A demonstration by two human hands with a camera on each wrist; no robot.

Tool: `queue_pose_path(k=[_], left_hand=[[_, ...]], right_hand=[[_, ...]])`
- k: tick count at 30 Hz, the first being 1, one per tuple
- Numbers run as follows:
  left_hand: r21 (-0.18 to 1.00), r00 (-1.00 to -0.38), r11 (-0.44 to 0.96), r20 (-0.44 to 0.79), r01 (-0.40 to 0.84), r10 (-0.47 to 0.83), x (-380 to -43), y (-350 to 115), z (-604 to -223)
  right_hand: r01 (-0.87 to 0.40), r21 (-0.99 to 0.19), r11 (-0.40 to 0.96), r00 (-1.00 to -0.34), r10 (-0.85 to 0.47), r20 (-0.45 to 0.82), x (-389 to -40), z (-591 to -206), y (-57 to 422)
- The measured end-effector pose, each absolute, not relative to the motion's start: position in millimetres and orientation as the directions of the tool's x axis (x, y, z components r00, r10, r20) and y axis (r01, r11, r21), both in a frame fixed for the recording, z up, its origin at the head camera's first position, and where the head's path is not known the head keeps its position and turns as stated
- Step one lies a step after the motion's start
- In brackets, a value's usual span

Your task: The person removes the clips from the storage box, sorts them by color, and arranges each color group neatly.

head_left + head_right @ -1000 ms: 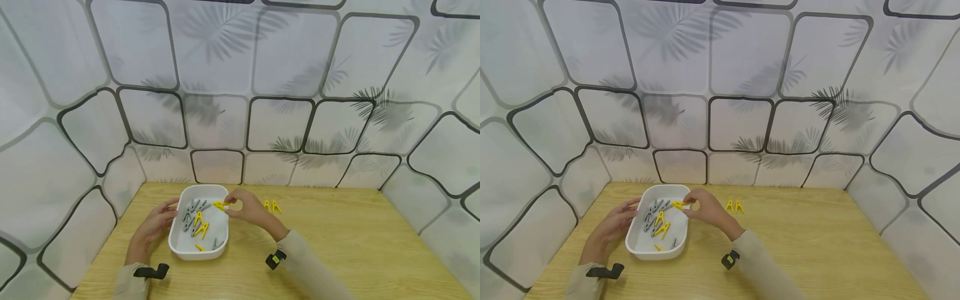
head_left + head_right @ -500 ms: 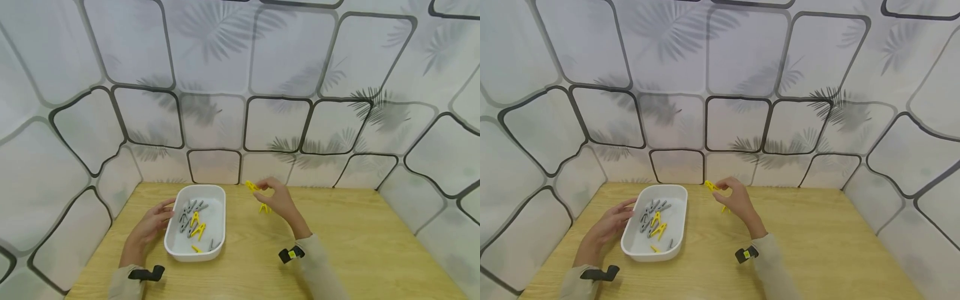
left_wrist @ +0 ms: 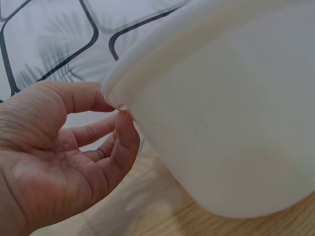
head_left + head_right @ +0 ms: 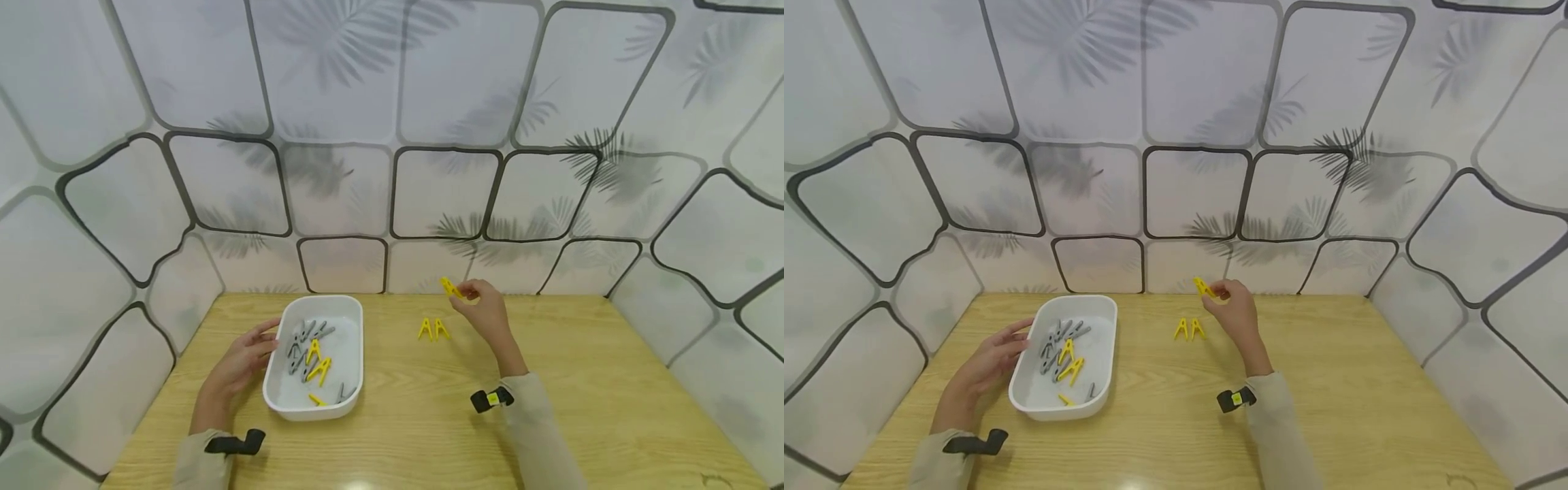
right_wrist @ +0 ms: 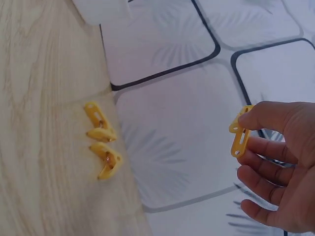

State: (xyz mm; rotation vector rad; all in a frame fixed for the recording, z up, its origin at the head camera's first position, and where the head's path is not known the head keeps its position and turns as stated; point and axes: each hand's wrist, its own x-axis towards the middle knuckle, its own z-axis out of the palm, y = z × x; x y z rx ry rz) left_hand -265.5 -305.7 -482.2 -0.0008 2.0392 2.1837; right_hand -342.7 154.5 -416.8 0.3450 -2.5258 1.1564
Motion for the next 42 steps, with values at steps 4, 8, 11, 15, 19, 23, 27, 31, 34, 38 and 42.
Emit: queue_pose_path(k=[4, 8, 11, 15, 19, 23, 27, 31, 34, 38, 42], left_hand=[[0.992, -0.988, -0.056, -0.105, -0.112, 0.11, -265, -306, -482], [0.993, -0.989, -0.057, -0.1, -0.107, 0.11, -266, -306, -483], [0.993, -0.989, -0.053, -0.104, -0.11, 0.105, -266, -306, -483], [0.993, -0.989, -0.049, -0.106, -0.112, 0.102, -265, -306, -483], [0.992, -0.989, -0.063, -0.105, -0.112, 0.099, -265, -306, -483], [0.992, -0.99, -0.07, -0.101, -0.109, 0.102, -265, -306, -484], [0.992, -0.989, -0.064, -0.106, -0.113, 0.101, -266, -307, -484], [0.992, -0.989, -0.053, -0.113, -0.119, 0.095, -266, -307, -484], [0.992, -0.989, -0.046, -0.114, -0.119, 0.099, -267, -307, -484], [0.991, -0.988, -0.051, -0.116, -0.122, 0.101, -267, -307, -484], [0.991, -0.988, -0.061, -0.114, -0.12, 0.101, -266, -306, -484]], right_hand=[[-0.272, -0.707, 0.653, -0.942, -0.029, 0.335, -347, -423, 160], [-0.169, -0.715, 0.678, -0.965, 0.034, 0.261, -349, -432, 164], [-0.107, -0.714, 0.692, -0.974, 0.072, 0.215, -350, -439, 165], [-0.057, -0.716, 0.696, -0.981, 0.094, 0.17, -352, -445, 165], [-0.029, -0.708, 0.705, -0.985, 0.101, 0.141, -353, -451, 164], [-0.001, -0.688, 0.726, -0.987, 0.111, 0.118, -356, -457, 165], [0.026, -0.668, 0.743, -0.989, 0.115, 0.089, -355, -459, 165], [0.044, -0.661, 0.749, -0.99, 0.121, 0.07, -353, -459, 163], [0.057, -0.655, 0.753, -0.99, 0.127, 0.06, -353, -460, 163], [0.071, -0.641, 0.764, -0.992, 0.123, 0.038, -352, -462, 163], [0.085, -0.63, 0.772, -0.993, 0.119, 0.013, -353, -464, 163]])
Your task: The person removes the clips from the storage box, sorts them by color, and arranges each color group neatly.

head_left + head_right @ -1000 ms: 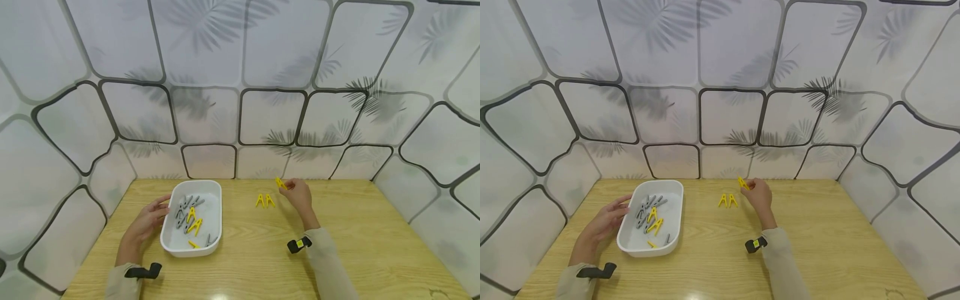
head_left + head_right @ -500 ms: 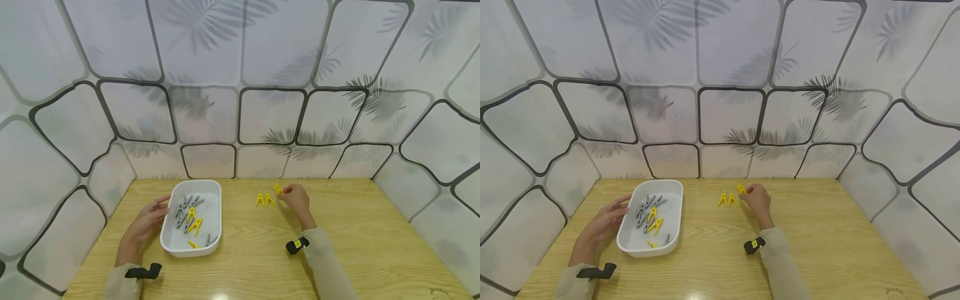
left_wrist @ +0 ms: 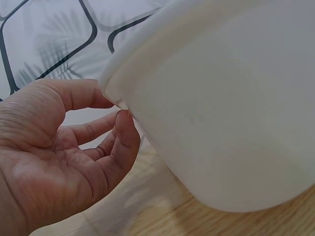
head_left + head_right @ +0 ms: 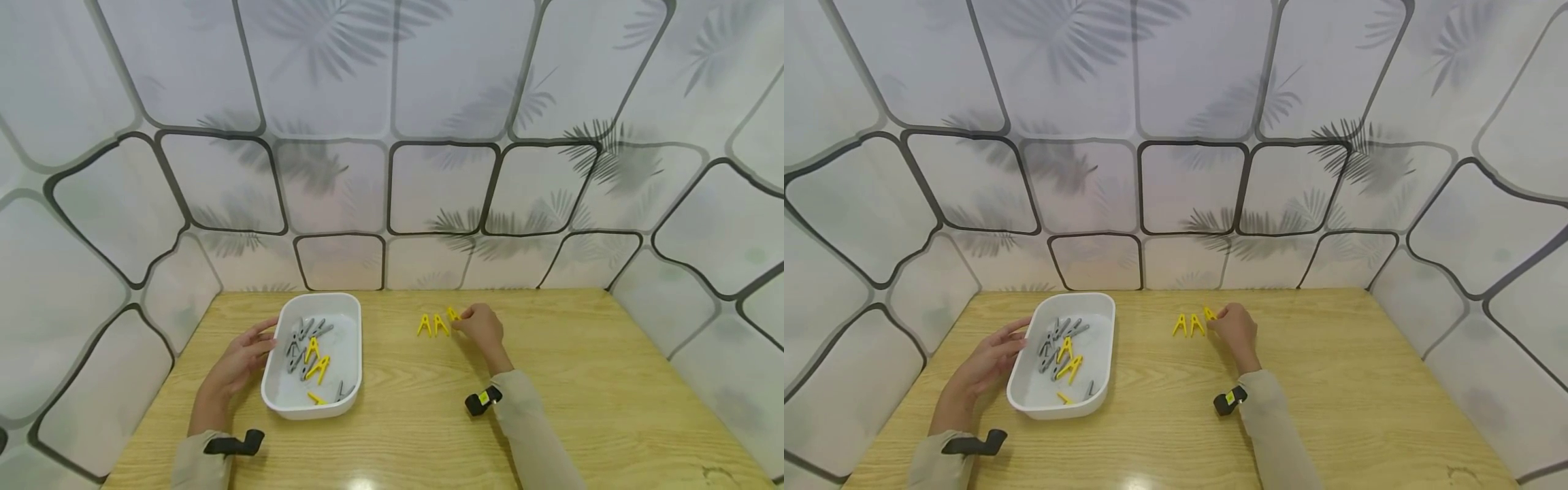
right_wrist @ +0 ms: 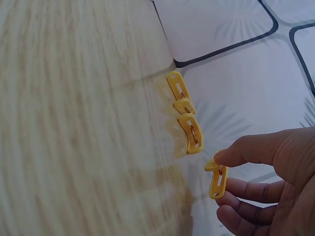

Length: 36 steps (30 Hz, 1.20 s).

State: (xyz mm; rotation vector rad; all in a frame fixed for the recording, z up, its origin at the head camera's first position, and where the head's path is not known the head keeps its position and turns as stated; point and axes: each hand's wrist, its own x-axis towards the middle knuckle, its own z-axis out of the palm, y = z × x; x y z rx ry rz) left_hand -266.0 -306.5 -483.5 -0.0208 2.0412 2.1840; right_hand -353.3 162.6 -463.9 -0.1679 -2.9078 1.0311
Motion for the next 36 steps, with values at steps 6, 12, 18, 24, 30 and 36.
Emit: queue_pose_path(k=[6, 12, 18, 24, 30, 36], left_hand=[[0.991, -0.989, -0.065, -0.107, -0.114, 0.1, -264.4, -305.8, -482.6], [0.992, -0.989, -0.051, -0.106, -0.112, 0.101, -264.3, -305.6, -482.0], [0.993, -0.99, -0.052, -0.105, -0.11, 0.096, -264.0, -305.4, -482.2], [0.992, -0.989, -0.057, -0.11, -0.115, 0.095, -264.5, -305.5, -482.8], [0.992, -0.988, -0.034, -0.119, -0.122, 0.098, -265.3, -305.8, -482.8], [0.991, -0.987, -0.026, -0.125, -0.128, 0.098, -265.2, -305.8, -482.9]], right_hand=[[0.102, -0.612, 0.784, -0.993, 0.121, -0.011, -354.3, -465.7, 160.3], [0.098, -0.613, 0.784, -0.992, 0.123, -0.002, -354.9, -469.3, 160.9], [0.092, -0.624, 0.776, -0.993, 0.118, 0.0, -355.1, -471.5, 160.1], [0.081, -0.653, 0.753, -0.996, 0.088, -0.022, -356.5, -472.7, 161.6], [0.062, -0.666, 0.743, -0.998, 0.048, -0.039, -356.8, -473.3, 165.2], [0.012, -0.681, 0.732, -1.0, 0.001, -0.017, -358.5, -471.7, 168.6]])
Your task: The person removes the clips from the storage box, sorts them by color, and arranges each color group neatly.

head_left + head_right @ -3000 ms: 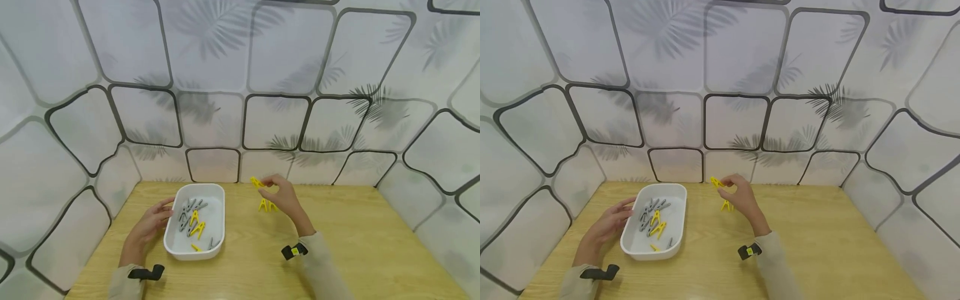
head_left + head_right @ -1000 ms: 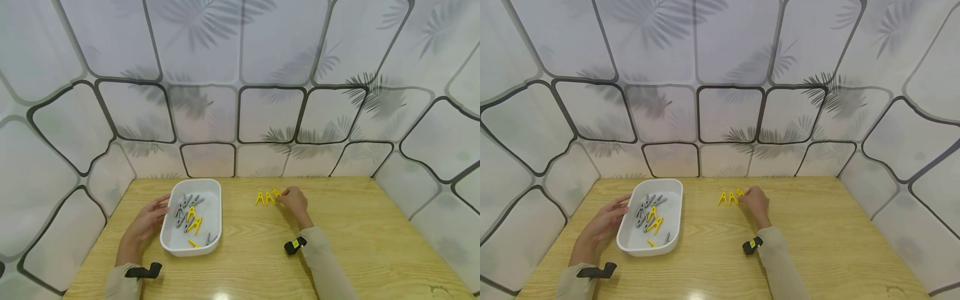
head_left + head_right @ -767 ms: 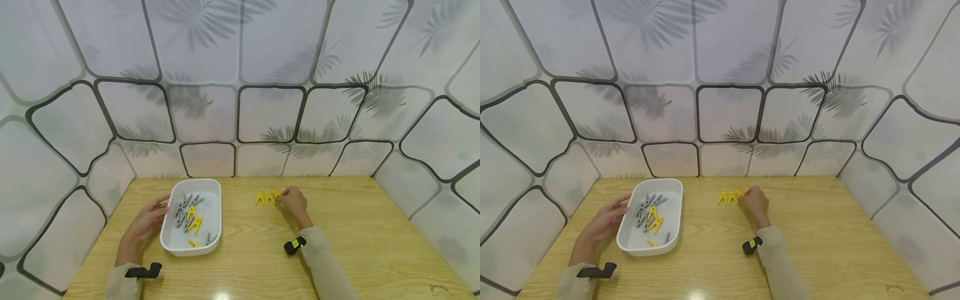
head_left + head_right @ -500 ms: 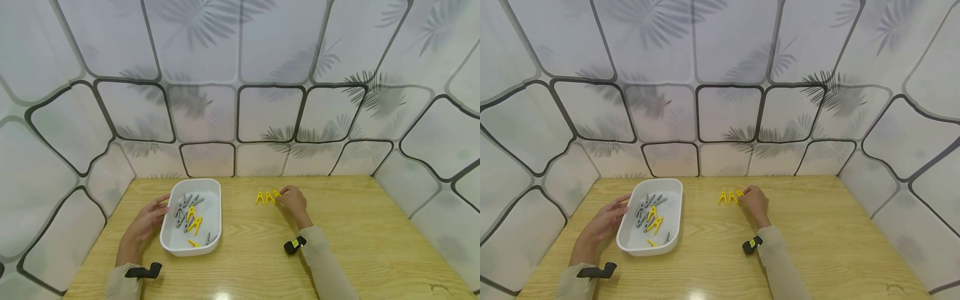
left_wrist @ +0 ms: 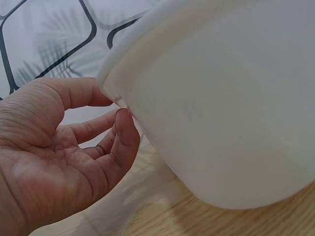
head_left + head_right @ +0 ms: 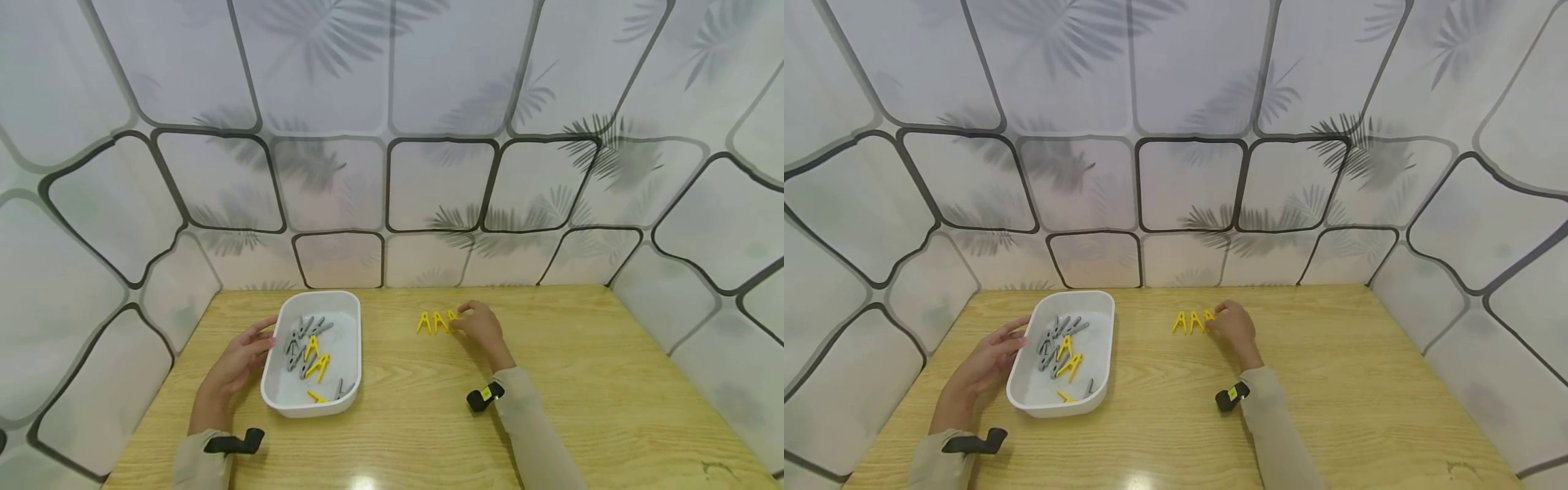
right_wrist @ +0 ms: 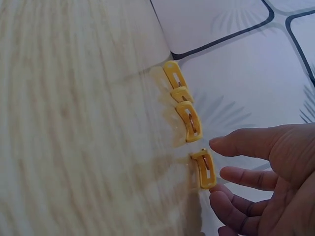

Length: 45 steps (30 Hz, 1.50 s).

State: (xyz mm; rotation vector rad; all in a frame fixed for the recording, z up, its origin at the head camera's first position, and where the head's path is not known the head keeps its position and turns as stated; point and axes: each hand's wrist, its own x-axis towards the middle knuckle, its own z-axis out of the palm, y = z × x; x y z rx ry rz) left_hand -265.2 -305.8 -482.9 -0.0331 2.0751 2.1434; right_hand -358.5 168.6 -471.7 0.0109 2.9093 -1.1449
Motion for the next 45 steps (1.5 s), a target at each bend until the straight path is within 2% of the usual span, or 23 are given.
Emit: queue_pose_path(k=[7, 15, 22, 37, 45], left_hand=[[0.992, -0.989, -0.037, -0.116, -0.12, 0.09, -265, -308, -481], [0.992, -0.99, -0.041, -0.113, -0.117, 0.083, -265, -308, -476], [0.99, -0.99, -0.064, -0.118, -0.123, 0.083, -264, -308, -476], [0.988, -0.988, -0.075, -0.128, -0.134, 0.083, -257, -306, -479], [0.987, -0.988, -0.072, -0.14, -0.145, 0.071, -263, -303, -479]], right_hand=[[-0.023, -0.762, 0.648, -1.0, -0.021, 0.011, -365, -464, 171], [-0.18, -0.815, 0.551, -0.983, -0.071, 0.17, -369, -453, 166], [-0.309, -0.803, 0.509, -0.949, -0.103, 0.299, -366, -446, 160], [-0.429, -0.781, 0.455, -0.903, -0.225, 0.365, -337, -426, 127], [-0.594, -0.697, 0.401, -0.799, -0.396, 0.453, -313, -406, 92]])
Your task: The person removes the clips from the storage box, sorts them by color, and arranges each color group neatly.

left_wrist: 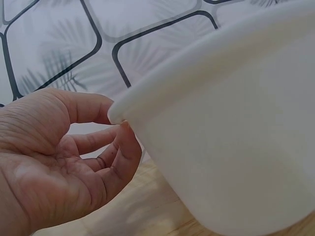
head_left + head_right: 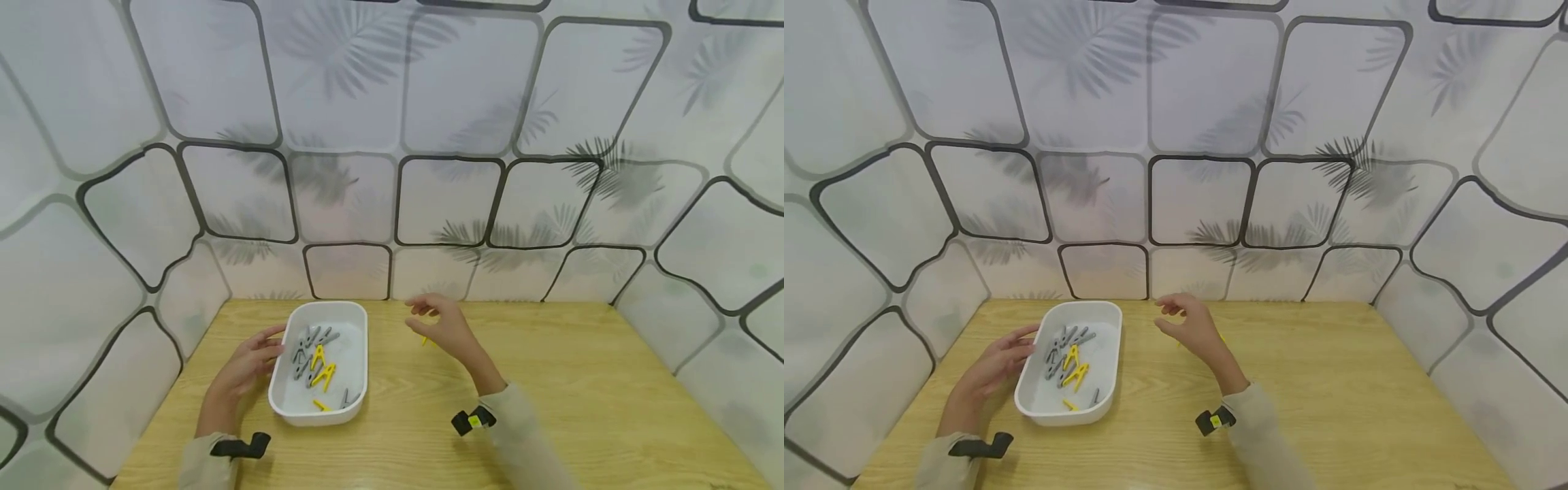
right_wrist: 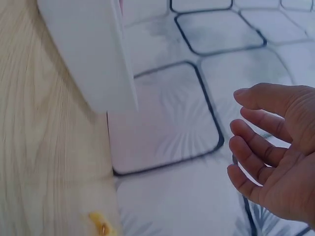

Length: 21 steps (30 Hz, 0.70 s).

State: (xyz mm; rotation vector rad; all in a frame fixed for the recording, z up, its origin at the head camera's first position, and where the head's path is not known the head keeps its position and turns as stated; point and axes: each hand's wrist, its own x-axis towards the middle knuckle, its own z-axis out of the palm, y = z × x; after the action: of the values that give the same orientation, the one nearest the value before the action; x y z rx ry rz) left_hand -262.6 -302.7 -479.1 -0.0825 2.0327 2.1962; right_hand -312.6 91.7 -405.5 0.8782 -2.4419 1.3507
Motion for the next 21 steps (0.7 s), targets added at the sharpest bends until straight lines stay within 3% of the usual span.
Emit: queue_pose_path(k=[6, 12, 17, 21], left_hand=[[0.986, -0.985, -0.084, -0.134, -0.143, 0.108, -263, -302, -479], [0.984, -0.984, -0.098, -0.134, -0.145, 0.117, -263, -303, -479], [0.986, -0.985, -0.091, -0.126, -0.137, 0.12, -263, -303, -481], [0.987, -0.986, -0.097, -0.112, -0.125, 0.127, -263, -305, -482]], right_hand=[[-0.7, -0.601, 0.386, -0.688, -0.591, 0.421, -301, -396, 47], [-0.773, -0.501, 0.388, -0.555, -0.798, 0.237, -296, -390, 2], [-0.834, -0.356, 0.421, -0.477, -0.875, 0.084, -297, -393, -25], [-0.852, -0.315, 0.418, -0.443, -0.897, 0.007, -300, -400, -38]])
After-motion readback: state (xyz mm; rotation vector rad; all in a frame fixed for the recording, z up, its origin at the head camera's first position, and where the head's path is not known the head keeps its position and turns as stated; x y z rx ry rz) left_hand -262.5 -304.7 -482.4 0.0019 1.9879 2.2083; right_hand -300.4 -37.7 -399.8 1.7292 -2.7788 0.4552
